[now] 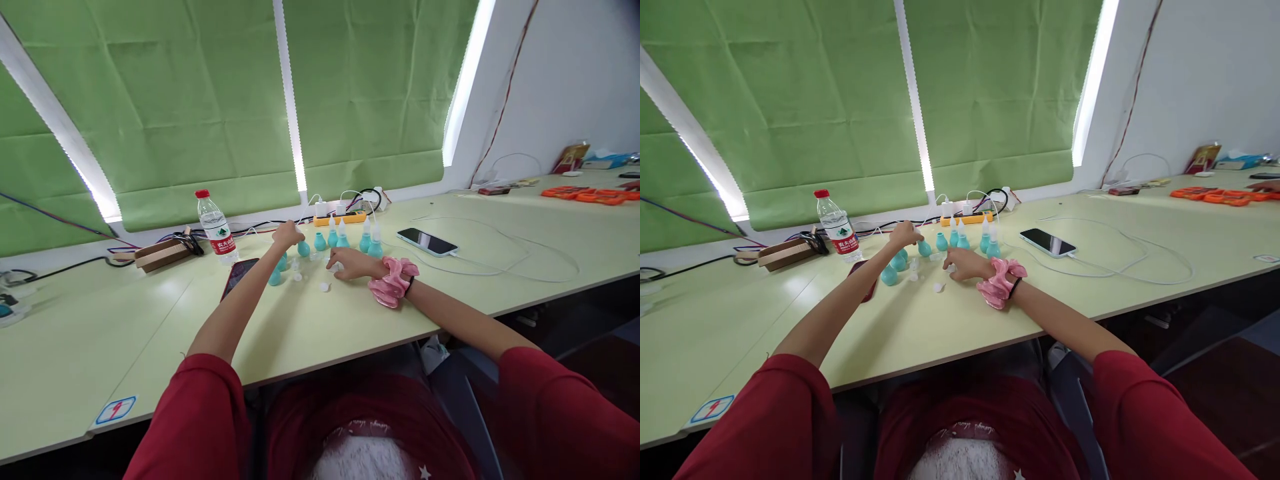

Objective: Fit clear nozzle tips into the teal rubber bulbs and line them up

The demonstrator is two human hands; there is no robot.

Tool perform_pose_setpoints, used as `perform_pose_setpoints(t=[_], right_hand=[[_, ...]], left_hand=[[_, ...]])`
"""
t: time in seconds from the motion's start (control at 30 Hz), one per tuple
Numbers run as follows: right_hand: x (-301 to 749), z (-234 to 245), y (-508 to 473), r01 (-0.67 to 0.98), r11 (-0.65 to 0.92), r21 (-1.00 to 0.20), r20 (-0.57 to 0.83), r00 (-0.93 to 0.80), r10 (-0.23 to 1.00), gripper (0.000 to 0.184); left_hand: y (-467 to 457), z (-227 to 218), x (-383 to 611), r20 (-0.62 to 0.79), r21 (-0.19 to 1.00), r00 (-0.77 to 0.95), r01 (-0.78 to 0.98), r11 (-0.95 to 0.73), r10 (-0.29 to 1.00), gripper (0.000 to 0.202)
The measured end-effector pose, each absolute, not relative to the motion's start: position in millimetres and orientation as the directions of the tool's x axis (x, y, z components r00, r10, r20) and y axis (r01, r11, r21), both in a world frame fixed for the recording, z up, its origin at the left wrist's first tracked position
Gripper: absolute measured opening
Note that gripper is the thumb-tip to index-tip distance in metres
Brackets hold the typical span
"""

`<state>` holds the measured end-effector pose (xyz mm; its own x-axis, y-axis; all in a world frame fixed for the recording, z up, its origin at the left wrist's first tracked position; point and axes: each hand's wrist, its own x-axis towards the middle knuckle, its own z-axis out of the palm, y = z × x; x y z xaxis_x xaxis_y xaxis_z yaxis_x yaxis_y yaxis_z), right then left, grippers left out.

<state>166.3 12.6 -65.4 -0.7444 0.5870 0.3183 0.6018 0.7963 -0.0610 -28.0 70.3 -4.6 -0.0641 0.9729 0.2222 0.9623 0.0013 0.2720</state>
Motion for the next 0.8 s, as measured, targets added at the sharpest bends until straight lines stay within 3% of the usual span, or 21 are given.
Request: perform_pose_setpoints(t=[0.17,0.33,0.43,0.53,0.6,0.7,0.8], right_hand=[[167,-66,15,0.580,0.811,-0.076,0.313,-0.758,0.572,0.026],[160,-69,10,0.596,0.800,-0.069,0.418,-0.711,0.565,0.022],[157,-71,6,0.568,0.821,-0.059,0.425,-0.730,0.536,0.014],[157,-71,6,0.567,0.822,-0.054,0.410,-0.738,0.536,0.014],[157,-70,7,0.595,0.802,-0.053,0.433,-0.710,0.555,0.017],[154,-70,11,0.638,0.769,-0.032,0.495,-0.659,0.567,0.031],[146,-75,14,0.637,0.771,0.013,0.477,-0.681,0.555,0.039]], left_hand=[[71,-3,-30,0.201,0.290,-0.073,0.957,0.012,0.977,0.031],[72,-1,-28,0.132,0.324,-0.077,0.945,0.030,0.988,0.035],[63,0,-22,0.190,0.293,-0.105,0.955,0.045,0.976,0.044],[35,-8,-16,0.418,0.204,-0.065,0.979,-0.023,0.906,0.048],[5,-21,-14,0.554,0.063,0.128,0.979,-0.195,0.823,0.042],[-39,-48,-14,0.436,-0.127,0.437,0.895,-0.427,0.787,0.025],[-62,-69,-16,0.397,-0.211,0.506,0.862,-0.460,0.766,0.020]])
